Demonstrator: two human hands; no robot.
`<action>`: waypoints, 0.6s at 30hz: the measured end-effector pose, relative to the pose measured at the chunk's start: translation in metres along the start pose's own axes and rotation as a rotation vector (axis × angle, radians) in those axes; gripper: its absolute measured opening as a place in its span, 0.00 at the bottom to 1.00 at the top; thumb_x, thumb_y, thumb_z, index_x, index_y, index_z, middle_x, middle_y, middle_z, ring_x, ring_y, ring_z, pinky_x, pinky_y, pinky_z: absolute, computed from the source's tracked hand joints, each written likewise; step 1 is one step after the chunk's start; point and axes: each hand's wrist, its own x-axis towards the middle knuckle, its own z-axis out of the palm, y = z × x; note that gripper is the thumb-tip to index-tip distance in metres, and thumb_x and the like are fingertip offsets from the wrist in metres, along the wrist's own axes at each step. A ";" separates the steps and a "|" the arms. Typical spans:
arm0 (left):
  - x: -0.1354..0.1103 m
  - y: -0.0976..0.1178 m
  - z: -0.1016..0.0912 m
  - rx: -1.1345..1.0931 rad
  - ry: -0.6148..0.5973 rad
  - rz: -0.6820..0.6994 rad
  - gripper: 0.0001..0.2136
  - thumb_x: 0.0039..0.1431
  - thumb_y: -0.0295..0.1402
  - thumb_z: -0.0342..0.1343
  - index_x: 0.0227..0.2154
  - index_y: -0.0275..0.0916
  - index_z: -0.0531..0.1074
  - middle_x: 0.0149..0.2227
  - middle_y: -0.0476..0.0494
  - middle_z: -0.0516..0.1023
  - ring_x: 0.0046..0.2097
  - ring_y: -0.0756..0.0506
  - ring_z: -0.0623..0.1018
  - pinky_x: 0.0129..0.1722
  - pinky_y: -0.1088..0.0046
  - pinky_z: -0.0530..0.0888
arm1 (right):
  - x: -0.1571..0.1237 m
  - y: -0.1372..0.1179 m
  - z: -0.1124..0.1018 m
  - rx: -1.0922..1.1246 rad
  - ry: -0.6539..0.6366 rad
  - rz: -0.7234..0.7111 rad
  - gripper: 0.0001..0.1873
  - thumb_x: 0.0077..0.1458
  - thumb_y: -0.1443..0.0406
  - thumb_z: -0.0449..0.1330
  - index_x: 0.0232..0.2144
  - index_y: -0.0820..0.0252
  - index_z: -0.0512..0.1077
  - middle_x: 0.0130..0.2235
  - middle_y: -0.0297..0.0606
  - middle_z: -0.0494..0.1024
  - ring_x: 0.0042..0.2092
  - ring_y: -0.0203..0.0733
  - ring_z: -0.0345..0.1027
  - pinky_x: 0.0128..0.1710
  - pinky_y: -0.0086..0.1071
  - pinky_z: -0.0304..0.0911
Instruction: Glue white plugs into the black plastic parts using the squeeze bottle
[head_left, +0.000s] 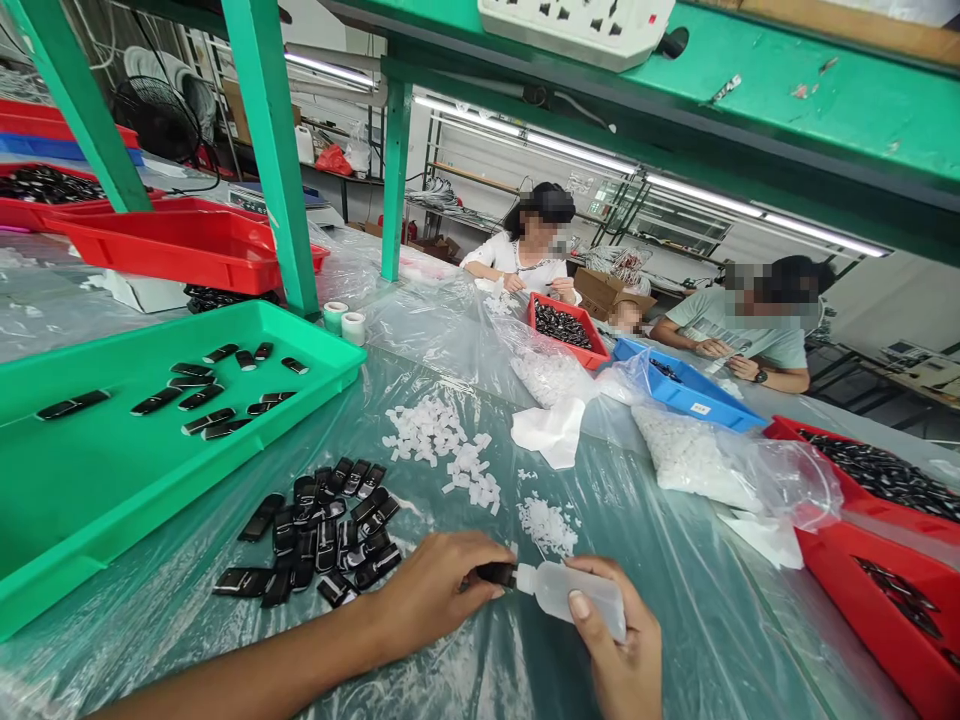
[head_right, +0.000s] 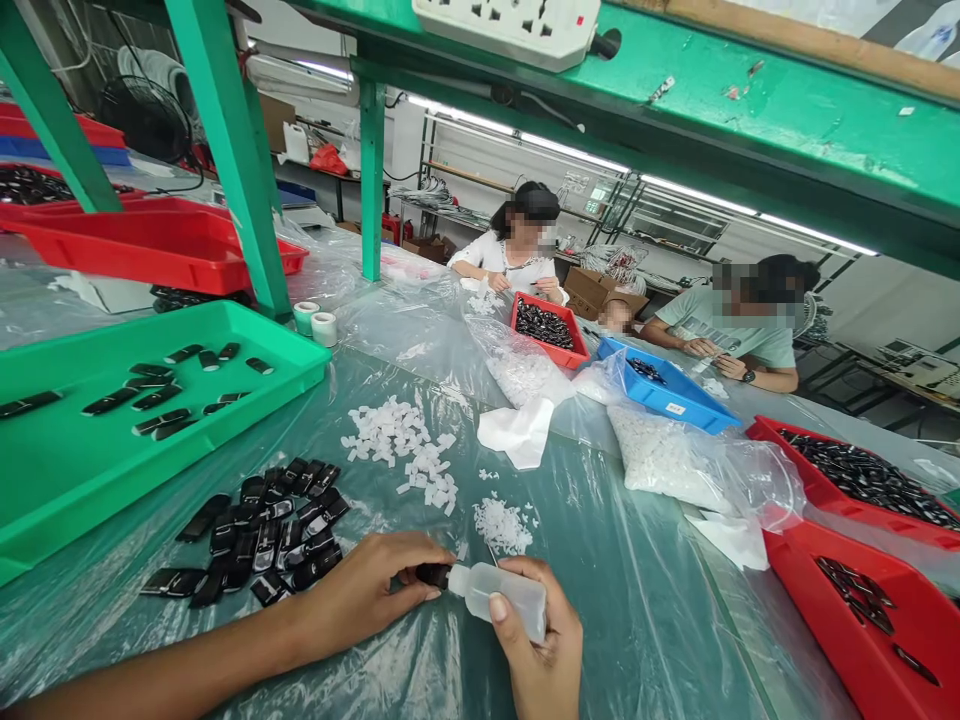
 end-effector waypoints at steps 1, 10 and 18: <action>0.000 0.000 0.000 0.002 0.001 -0.001 0.11 0.58 0.29 0.55 0.43 0.43 0.72 0.37 0.47 0.75 0.36 0.47 0.74 0.28 0.80 0.66 | 0.000 0.000 0.000 0.000 0.001 -0.005 0.14 0.43 0.54 0.63 0.28 0.59 0.73 0.24 0.34 0.73 0.23 0.37 0.63 0.20 0.26 0.55; 0.000 -0.001 0.000 -0.023 -0.002 0.017 0.11 0.57 0.27 0.55 0.44 0.44 0.71 0.38 0.48 0.75 0.37 0.47 0.74 0.32 0.79 0.67 | 0.000 0.000 -0.002 -0.017 -0.039 0.021 0.16 0.43 0.53 0.62 0.28 0.59 0.73 0.25 0.35 0.72 0.24 0.37 0.63 0.21 0.26 0.55; 0.000 0.000 -0.001 0.010 -0.010 0.005 0.12 0.58 0.28 0.55 0.44 0.45 0.71 0.38 0.47 0.74 0.36 0.47 0.74 0.29 0.80 0.66 | -0.001 0.003 -0.003 -0.036 -0.021 0.010 0.15 0.44 0.54 0.62 0.29 0.58 0.72 0.26 0.34 0.73 0.26 0.37 0.64 0.22 0.26 0.55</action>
